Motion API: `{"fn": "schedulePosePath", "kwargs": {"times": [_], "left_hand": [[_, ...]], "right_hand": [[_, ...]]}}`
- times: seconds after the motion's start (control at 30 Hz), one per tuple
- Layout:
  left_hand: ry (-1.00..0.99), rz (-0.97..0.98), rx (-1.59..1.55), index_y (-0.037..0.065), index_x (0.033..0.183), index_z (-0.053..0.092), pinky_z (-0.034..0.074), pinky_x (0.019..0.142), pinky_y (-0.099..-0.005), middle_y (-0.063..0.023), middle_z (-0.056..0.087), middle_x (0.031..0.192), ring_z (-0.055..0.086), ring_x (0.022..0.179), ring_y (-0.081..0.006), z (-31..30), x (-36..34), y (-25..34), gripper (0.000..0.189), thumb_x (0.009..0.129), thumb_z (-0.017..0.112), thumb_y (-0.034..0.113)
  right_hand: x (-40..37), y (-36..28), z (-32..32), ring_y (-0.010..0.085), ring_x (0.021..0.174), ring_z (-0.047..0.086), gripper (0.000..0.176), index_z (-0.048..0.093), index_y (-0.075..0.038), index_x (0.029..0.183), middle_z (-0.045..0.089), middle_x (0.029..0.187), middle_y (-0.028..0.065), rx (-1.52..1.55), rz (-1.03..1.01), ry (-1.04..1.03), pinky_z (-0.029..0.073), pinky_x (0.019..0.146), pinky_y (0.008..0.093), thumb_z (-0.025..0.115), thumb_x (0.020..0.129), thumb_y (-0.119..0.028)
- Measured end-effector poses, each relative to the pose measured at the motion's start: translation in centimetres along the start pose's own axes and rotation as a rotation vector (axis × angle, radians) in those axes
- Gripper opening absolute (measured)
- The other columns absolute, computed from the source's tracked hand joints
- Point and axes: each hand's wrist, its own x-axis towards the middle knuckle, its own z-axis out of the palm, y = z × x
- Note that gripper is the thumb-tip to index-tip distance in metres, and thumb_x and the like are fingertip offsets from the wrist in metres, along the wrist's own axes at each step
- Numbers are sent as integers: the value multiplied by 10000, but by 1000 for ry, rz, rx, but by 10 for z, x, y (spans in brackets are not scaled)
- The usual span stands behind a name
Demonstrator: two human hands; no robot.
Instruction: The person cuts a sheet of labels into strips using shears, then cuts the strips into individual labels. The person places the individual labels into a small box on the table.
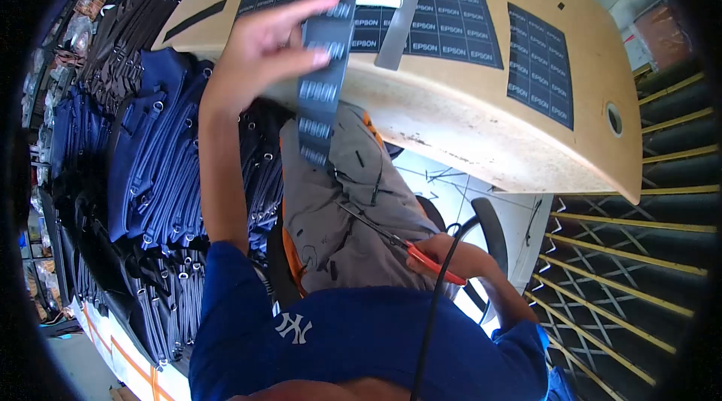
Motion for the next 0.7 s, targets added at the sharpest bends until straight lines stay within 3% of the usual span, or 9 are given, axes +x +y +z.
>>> {"fn": "schedulePosePath", "kwargs": {"times": [0.1, 0.2, 0.33, 0.4, 0.47, 0.5, 0.57, 0.63, 0.7], "left_hand": [[9, 130, 154, 72, 1256, 551, 469, 662, -206, -91, 674, 935, 594, 726, -51, -16, 77, -22, 498, 786, 709, 116], [21, 136, 278, 111, 1263, 551, 496, 771, -275, -219, 513, 1277, 640, 818, -119, -27, 125, -39, 553, 747, 747, 116], [-44, 92, 236, 151, 1353, 453, 488, 753, -245, -197, 511, 1288, 636, 815, -102, -31, 128, -43, 707, 722, 765, 92], [72, 111, 217, 131, 1395, 378, 470, 691, -201, -168, 538, 1265, 596, 736, -59, -27, 103, -32, 766, 730, 744, 38], [94, 119, 102, 108, 1398, 362, 455, 653, -188, -154, 546, 1258, 555, 690, -38, -19, 68, -18, 778, 724, 735, 3], [121, 133, -21, 85, 1401, 347, 439, 615, -175, -141, 554, 1251, 513, 644, -18, -14, 50, -11, 790, 718, 726, -32], [140, 80, -144, 69, 1378, 379, 462, 592, -171, -125, 586, 1200, 580, 684, -46, 2, 13, -1, 793, 688, 759, -18], [125, 87, -131, 43, 1375, 371, 454, 548, -139, -126, 590, 1189, 561, 662, -33, 18, -20, 3, 792, 683, 745, -51], [126, 16, -271, 24, 1367, 374, 489, 585, -152, -131, 588, 1187, 560, 659, -40, 37, -48, 12, 785, 677, 738, -63]], "right_hand": [[-4, 7, 3, 182, 508, 429, 439, 545, 12, 747, 491, 571, 82, 23, 3, 41, 351, 501, 357, 516, 927, -388], [-7, 12, 6, 139, 522, 420, 435, 540, 6, 744, 488, 575, 44, 81, 4, 102, 349, 493, 335, 523, 925, -390], [-7, 6, 11, 117, 548, 439, 418, 535, -10, 807, 489, 642, 7, 202, -69, 218, 362, 499, 292, 526, 914, -414], [-6, 0, 15, 106, 552, 435, 425, 522, -17, 825, 477, 655, 0, 235, -103, 252, 358, 499, 275, 502, 920, -432], [-2, 1, 21, 78, 589, 430, 472, 491, -35, 864, 429, 650, -9, 473, -2, 319, 342, 504, 236, 425, 924, -498], [4, 3, 26, 53, 599, 393, 501, 451, -41, 934, 390, 696, -12, 607, -94, 311, 318, 503, 212, 363, 924, -534], [24, 2, 36, 49, 595, 371, 556, 431, -46, 985, 378, 758, -13, 667, -311, 487, 311, 501, 209, 389, 888, -591], [45, -3, 34, 57, 595, 378, 657, 426, -83, 1037, 376, 803, -11, 1044, -143, 534, 306, 508, 203, 421, 813, -700], [58, -8, 32, 64, 589, 380, 610, 426, -83, 1099, 403, 822, -5, 1051, -281, 653, 323, 517, 211, 444, 845, -637]]}}
